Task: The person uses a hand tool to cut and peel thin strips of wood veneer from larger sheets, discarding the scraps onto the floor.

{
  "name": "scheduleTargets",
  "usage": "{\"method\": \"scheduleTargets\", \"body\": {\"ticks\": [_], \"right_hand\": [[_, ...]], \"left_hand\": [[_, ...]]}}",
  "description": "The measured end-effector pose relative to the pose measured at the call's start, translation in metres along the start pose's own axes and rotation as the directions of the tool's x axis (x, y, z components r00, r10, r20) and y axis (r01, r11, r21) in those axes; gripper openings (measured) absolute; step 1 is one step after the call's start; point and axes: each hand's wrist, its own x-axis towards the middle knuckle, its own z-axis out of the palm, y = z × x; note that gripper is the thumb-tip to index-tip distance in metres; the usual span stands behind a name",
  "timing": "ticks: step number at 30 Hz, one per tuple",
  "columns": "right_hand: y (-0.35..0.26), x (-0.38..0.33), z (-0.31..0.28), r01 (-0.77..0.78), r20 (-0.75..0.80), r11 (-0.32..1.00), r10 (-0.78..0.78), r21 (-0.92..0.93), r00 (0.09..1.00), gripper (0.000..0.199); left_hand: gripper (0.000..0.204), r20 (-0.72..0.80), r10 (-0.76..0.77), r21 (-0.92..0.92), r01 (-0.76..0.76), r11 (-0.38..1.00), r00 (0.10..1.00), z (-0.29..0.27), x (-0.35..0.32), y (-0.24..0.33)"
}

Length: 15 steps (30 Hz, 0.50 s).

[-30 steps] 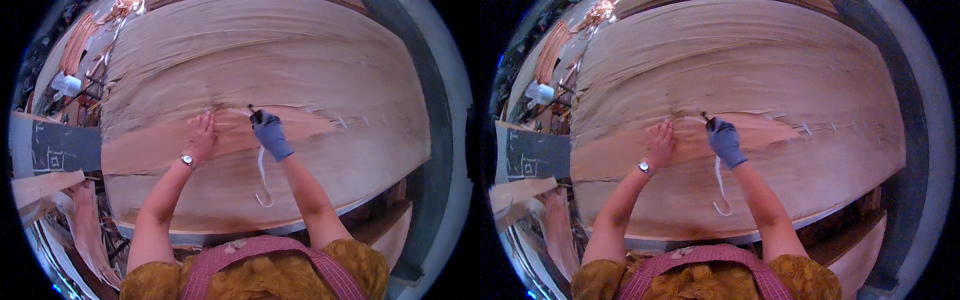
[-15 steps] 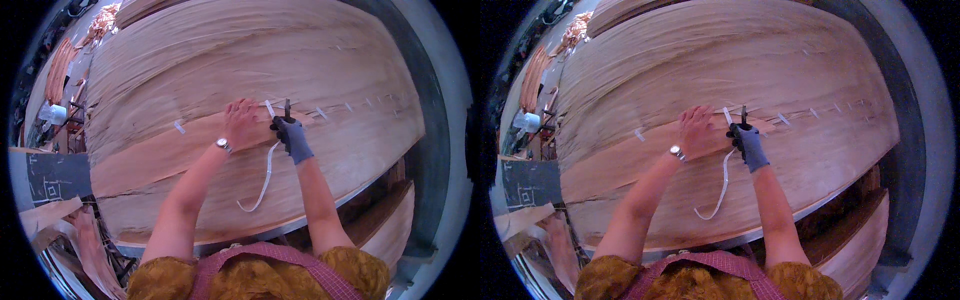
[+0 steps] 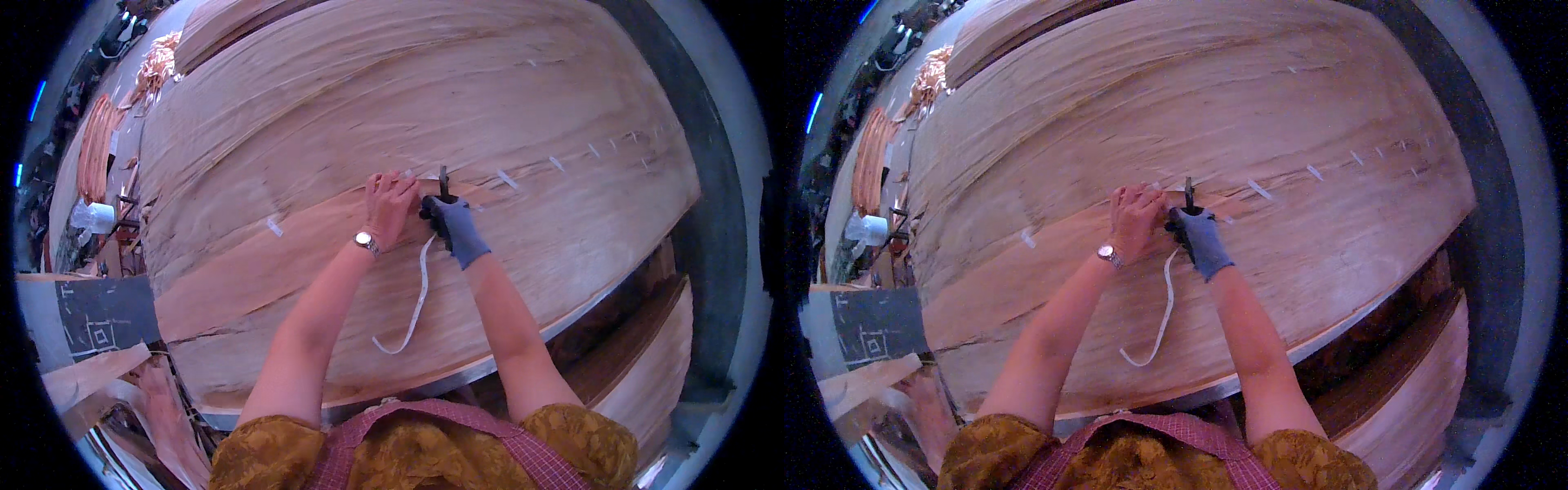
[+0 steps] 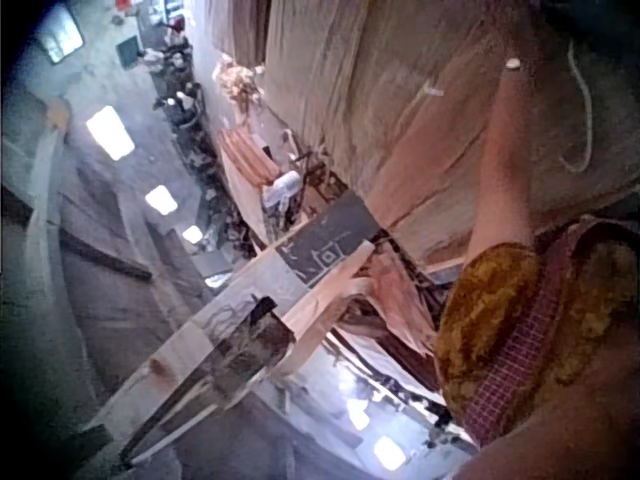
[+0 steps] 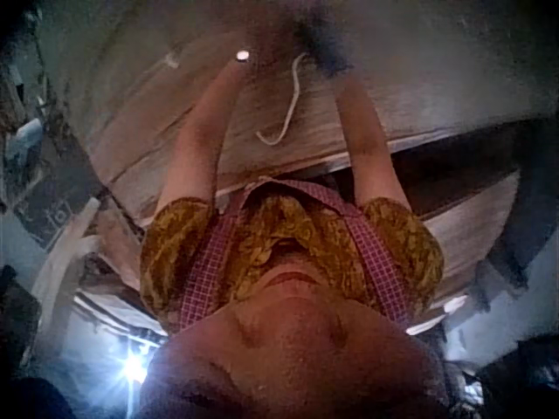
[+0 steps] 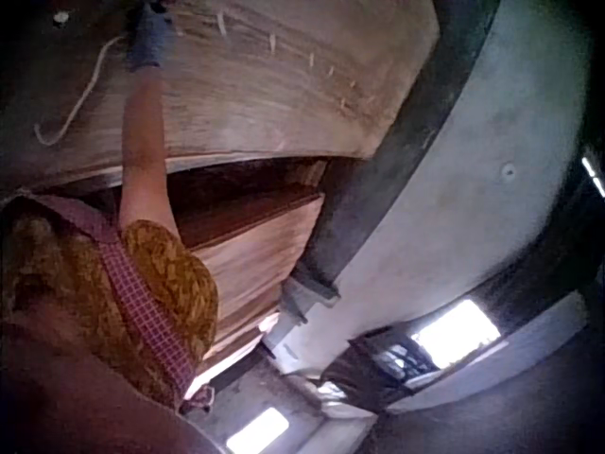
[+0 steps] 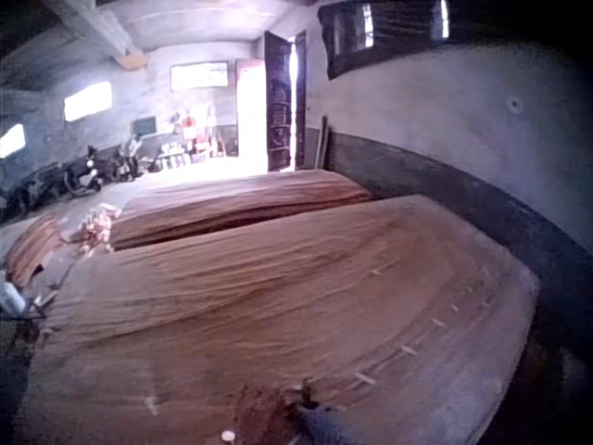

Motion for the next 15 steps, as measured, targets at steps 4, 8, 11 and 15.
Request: {"method": "scheduleTargets", "body": {"ticks": [4, 8, 11, 15], "right_hand": [[-0.004, -0.007, 0.007, 0.061, 0.004, 0.987, -0.061, -0.146, 0.998, 0.022], [0.007, 0.014, -0.044, 0.311, 0.171, 0.063, -0.726, -0.948, 0.667, 0.024], [-0.011, -0.01, -0.069, 0.299, -0.011, 0.741, -0.381, -0.602, 0.924, 0.026], [-0.022, -0.059, -0.083, 0.057, -0.017, 0.982, -0.061, -0.177, 0.998, 0.025]], "left_hand": [[0.036, -0.066, 0.096, 0.115, -0.088, 0.989, 0.993, 0.012, -0.004, 0.0], [0.034, -0.044, 0.195, 0.157, -0.186, 0.97, 0.98, 0.02, -0.001, 0.0], [0.036, 0.003, 0.192, 0.262, -0.186, 0.947, 0.981, 0.021, -0.005, -0.001], [0.039, 0.043, 0.154, 0.241, -0.16, 0.957, 0.987, 0.008, 0.003, 0.014]]}}
